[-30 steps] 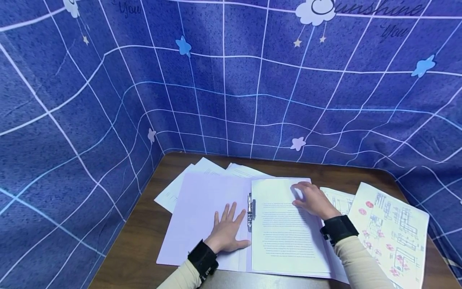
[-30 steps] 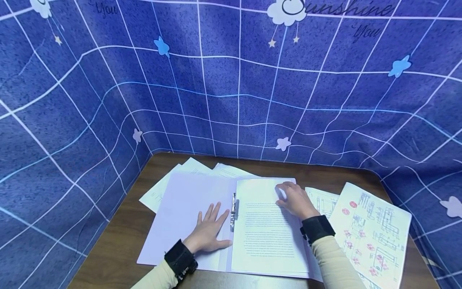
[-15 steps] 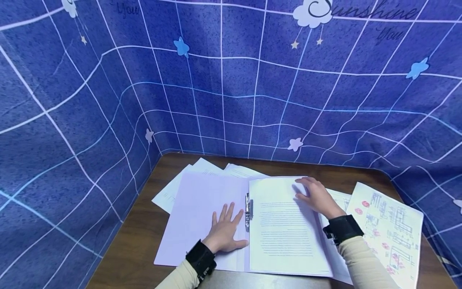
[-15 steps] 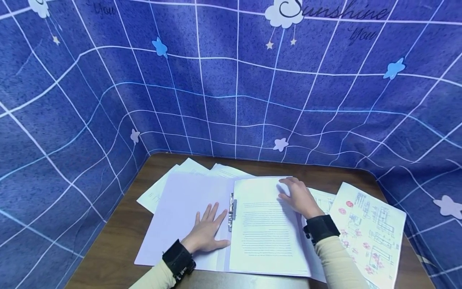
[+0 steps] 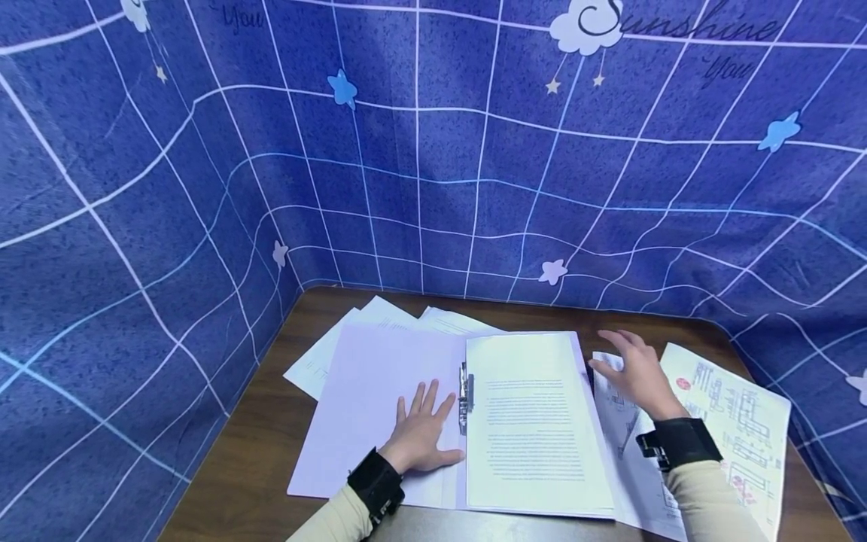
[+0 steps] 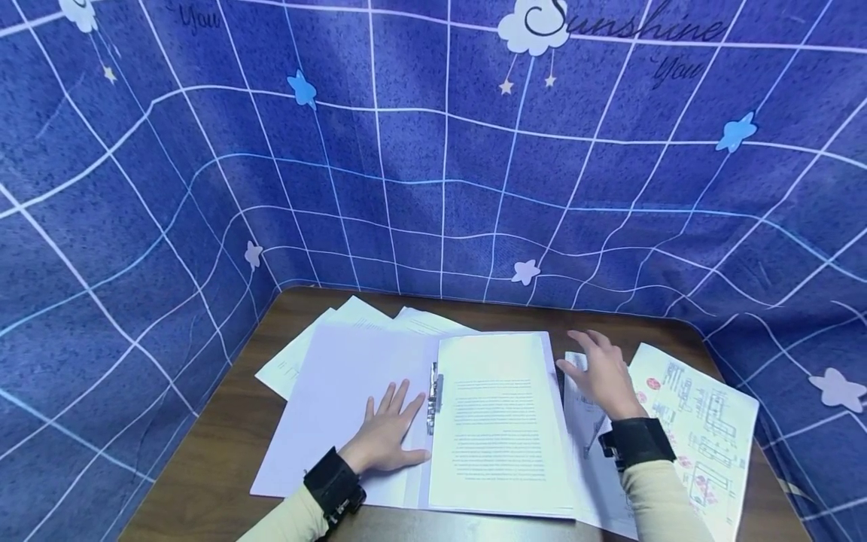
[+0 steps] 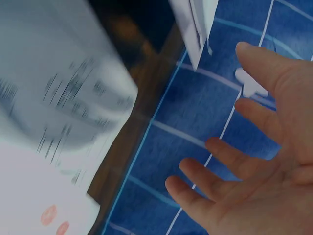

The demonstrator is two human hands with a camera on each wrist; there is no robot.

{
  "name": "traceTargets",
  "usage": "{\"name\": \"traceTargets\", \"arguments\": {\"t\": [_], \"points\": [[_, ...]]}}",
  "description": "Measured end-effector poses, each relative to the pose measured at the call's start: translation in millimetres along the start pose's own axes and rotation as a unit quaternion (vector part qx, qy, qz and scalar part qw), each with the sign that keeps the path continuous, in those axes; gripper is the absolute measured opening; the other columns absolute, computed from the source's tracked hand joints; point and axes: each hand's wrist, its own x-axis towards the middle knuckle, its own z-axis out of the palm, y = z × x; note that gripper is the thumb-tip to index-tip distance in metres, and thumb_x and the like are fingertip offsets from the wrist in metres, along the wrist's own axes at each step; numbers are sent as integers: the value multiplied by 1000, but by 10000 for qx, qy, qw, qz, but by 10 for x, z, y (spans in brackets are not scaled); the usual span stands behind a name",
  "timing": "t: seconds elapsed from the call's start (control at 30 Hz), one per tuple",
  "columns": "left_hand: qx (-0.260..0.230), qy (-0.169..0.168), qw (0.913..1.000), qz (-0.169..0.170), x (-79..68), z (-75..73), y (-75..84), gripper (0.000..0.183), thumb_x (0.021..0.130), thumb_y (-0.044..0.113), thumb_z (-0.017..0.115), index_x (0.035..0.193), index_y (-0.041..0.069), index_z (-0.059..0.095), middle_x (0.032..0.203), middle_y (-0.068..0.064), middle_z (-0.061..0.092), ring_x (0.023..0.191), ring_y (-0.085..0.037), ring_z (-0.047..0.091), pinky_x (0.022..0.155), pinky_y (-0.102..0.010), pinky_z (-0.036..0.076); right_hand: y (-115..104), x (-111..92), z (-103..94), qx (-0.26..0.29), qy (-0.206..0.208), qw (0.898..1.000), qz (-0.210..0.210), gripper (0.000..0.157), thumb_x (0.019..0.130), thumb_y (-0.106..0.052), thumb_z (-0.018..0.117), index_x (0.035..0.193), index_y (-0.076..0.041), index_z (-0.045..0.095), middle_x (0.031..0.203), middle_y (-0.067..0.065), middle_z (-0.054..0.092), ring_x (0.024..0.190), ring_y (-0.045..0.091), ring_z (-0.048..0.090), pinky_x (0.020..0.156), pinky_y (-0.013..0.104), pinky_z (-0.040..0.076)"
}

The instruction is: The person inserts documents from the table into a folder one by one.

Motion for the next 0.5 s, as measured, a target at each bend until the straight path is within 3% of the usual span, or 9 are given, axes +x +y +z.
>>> {"name": "traceTargets", "arguments": {"t": [0.13,0.33,0.5], "points": [[28,19,10000,21,4,-11,0,100,82,63,75,159,12,38,168,-25,16,154,-48,11,115,-76,11,182,-94,-76,-150,241,9994,180,64,90,-23,79,144,0,51,144,42,39,126,66,39,93,80,36],[-33,47,10000,65,0,-22,5,100,82,61,77,159,10,39,168,-26,16,154,-49,11,115,-76,12,480,-277,-191,-337,524,9975,344,61,89,-19,79,138,4,52,137,46,43,122,67,41,94,78,36],[-12,62,10000,36,-7,-9,-2,100,81,61,77,159,11,39,168,-25,17,154,-48,11,115,-76,12,712,-447,-309,-435,505,9947,778,61,92,-21,76,140,5,50,140,45,41,120,70,38,92,79,34]]}}
